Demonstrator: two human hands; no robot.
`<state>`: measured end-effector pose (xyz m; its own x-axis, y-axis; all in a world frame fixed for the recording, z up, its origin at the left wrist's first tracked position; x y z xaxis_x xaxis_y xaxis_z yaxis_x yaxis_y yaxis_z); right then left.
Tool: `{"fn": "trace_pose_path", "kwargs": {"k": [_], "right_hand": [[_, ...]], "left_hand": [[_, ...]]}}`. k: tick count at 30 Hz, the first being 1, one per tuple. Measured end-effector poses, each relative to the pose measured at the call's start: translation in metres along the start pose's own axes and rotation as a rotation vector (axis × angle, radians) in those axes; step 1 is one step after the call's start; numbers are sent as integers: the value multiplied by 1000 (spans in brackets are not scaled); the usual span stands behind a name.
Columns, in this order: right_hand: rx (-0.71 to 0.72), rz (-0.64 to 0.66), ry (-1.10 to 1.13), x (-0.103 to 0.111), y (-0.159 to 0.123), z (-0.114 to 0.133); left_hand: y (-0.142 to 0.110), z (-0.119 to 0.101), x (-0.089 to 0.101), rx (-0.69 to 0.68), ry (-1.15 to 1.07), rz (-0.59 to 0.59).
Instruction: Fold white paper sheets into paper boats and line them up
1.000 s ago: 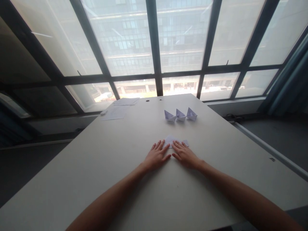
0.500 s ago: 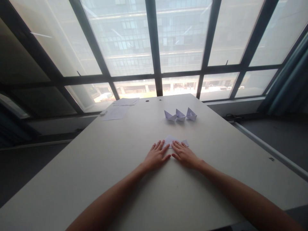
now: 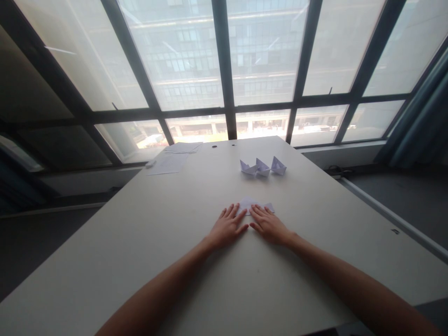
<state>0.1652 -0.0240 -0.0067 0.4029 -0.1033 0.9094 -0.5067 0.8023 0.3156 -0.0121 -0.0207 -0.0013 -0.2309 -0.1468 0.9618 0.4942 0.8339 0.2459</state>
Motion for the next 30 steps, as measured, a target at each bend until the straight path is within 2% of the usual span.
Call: {"fn": "trace_pose_path", "kwargs": {"k": [9, 24, 30], "right_hand": [[-90, 1, -55, -3, -1, -6], [-106, 22, -50, -5, -1, -7], [-203, 14, -84, -7, -3, -11]], "left_hand": [[0, 1, 0, 1, -5, -6], [0, 2, -2, 11, -5, -5], [0, 0, 0, 11, -12, 1]]}}
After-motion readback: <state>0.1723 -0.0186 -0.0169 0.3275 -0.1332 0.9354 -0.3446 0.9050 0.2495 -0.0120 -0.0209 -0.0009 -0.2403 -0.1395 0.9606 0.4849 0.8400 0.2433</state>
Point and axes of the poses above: each hand's wrist, its own y-axis towards the middle knuckle, its own x-axis out of the back of the hand, z = x × y, the point moved 4 cm from there along y, towards the middle knuckle, and after that the axes turned 10 degrees about -z, right-handed, at the moved point
